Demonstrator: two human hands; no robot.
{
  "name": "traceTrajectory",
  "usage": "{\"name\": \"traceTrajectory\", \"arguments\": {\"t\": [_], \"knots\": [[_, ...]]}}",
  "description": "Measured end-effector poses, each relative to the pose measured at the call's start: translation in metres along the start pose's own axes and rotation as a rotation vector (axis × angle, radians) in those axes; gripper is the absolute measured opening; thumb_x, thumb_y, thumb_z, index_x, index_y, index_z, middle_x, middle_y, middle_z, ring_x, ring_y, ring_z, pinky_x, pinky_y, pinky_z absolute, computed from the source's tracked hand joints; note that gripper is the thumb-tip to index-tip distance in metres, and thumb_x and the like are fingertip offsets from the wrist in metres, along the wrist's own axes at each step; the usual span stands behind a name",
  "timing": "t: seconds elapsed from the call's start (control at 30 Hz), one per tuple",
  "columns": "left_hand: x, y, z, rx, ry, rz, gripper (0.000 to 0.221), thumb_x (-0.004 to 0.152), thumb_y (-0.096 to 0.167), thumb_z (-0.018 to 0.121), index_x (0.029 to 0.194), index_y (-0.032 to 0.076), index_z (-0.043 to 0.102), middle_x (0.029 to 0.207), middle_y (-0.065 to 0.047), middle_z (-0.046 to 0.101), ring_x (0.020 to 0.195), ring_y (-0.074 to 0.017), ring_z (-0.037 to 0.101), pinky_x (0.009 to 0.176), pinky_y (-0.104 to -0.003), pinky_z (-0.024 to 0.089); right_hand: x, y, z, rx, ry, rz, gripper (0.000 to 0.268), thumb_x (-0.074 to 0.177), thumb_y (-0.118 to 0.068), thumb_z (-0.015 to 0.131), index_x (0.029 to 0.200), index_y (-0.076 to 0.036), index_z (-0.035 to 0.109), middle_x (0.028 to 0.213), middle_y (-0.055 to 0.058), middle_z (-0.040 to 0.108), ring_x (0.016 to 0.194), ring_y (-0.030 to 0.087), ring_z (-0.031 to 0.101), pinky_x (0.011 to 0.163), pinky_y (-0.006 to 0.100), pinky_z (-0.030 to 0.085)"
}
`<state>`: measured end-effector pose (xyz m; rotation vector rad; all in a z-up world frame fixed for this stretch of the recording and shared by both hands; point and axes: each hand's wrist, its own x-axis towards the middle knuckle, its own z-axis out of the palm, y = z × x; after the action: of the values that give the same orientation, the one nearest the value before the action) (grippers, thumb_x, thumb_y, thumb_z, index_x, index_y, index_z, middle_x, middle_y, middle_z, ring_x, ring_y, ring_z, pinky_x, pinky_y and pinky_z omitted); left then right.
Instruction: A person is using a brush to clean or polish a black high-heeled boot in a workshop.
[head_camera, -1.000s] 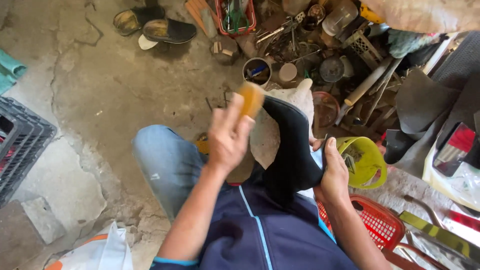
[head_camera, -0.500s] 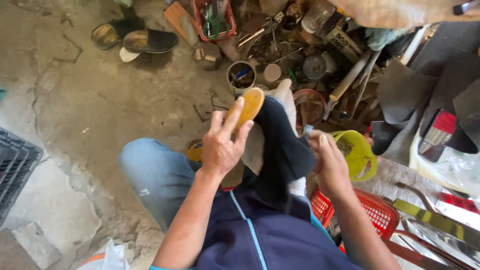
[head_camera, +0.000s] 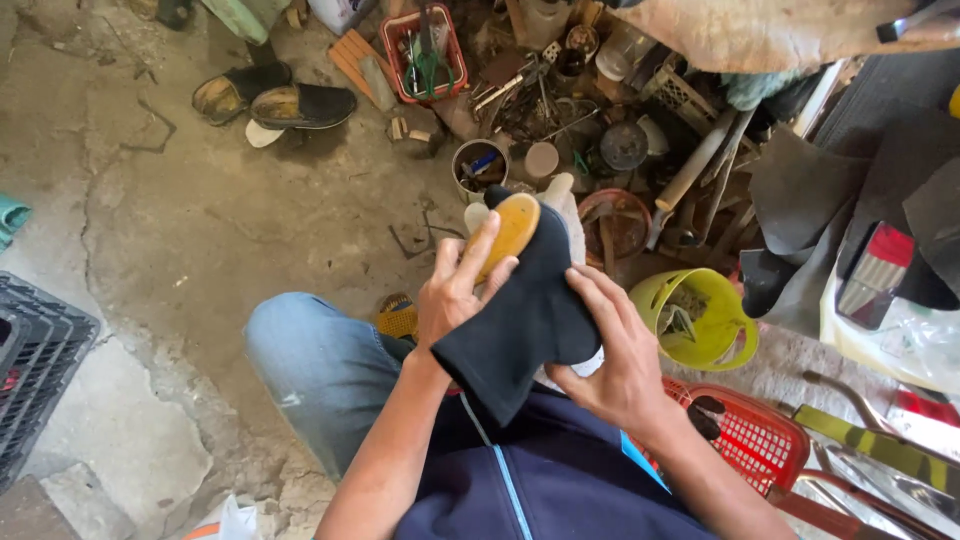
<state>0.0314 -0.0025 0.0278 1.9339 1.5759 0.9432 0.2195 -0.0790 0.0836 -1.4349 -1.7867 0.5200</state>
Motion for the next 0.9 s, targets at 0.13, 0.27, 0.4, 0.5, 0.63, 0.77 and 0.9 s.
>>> {"name": "traceTrajectory", "arguments": {"t": [0.13,0.27,0.4,0.5,0.63,0.77,0.9], "knots": [[-0.012,0.007,-0.013,-0.006,-0.068,0.073,0.053,0.095,0.046,0.072,0.146,0.04,0.058,0.098,0.004,0.055,0.077,-0.0313,0.071,0.063,-0.046,0.062,-0.013,0.006,-0.012,0.041,-0.039,0.174,0.094,0.054,-0.004,0.076,0.146,-0.009,0.056,0.142,0.015,0.062,0.126,0.037,0.063,0.105,0.052,0.048],[-0.002,-0.018,-0.034,-0.01,-0.179,-0.132,0.044,0.088,0.049,0.077,0.124,0.024,0.072,0.085,-0.007,0.061,0.07,-0.036,0.073,0.052,-0.044,0.061,-0.037,0.029,-0.022,0.115,-0.147,0.262,0.077,0.069,-0.035,0.075,0.141,-0.012,0.062,0.14,0.011,0.066,0.125,0.034,0.065,0.104,0.048,0.05],[0.009,-0.042,-0.046,0.226,-0.222,-0.135,0.054,0.101,0.042,0.061,0.153,0.026,0.052,0.1,-0.011,0.052,0.066,-0.0371,0.063,0.056,-0.052,0.056,-0.033,0.025,-0.021,0.13,-0.124,0.11,0.067,0.092,-0.051,0.055,0.138,-0.002,0.051,0.139,0.021,0.061,0.129,0.034,0.063,0.11,0.043,0.05],[-0.016,-0.019,-0.027,-0.063,-0.072,0.093,0.05,0.086,0.041,0.078,0.135,0.039,0.067,0.09,0.004,0.06,0.079,-0.0258,0.072,0.058,-0.038,0.063,-0.037,0.028,-0.014,0.195,-0.028,0.103,0.064,0.081,-0.035,0.076,0.135,-0.002,0.061,0.132,0.02,0.067,0.119,0.039,0.068,0.099,0.049,0.052],[-0.007,-0.052,-0.032,-0.034,-0.106,-0.007,0.046,0.091,0.041,0.075,0.13,0.019,0.069,0.085,-0.012,0.061,0.074,-0.0395,0.07,0.058,-0.047,0.06,-0.038,0.026,-0.012,0.146,-0.012,0.004,0.062,0.083,-0.03,0.077,0.134,0.002,0.061,0.13,0.022,0.066,0.117,0.04,0.069,0.098,0.05,0.052],[-0.029,-0.01,-0.026,-0.043,-0.233,0.186,0.047,0.088,0.045,0.075,0.134,0.038,0.067,0.092,0.0,0.062,0.076,-0.0325,0.074,0.065,-0.043,0.064,-0.031,0.019,-0.012,0.087,0.007,-0.031,0.06,0.083,-0.025,0.078,0.133,0.003,0.062,0.129,0.025,0.066,0.112,0.043,0.069,0.095,0.052,0.053],[-0.013,-0.069,-0.017,0.058,-0.023,0.173,0.049,0.094,0.039,0.072,0.141,0.031,0.064,0.086,-0.006,0.056,0.076,-0.0347,0.07,0.059,-0.044,0.062,-0.037,0.02,-0.009,0.108,0.03,-0.018,0.058,0.086,-0.032,0.074,0.133,0.001,0.062,0.128,0.023,0.067,0.111,0.041,0.07,0.092,0.049,0.054]]}}
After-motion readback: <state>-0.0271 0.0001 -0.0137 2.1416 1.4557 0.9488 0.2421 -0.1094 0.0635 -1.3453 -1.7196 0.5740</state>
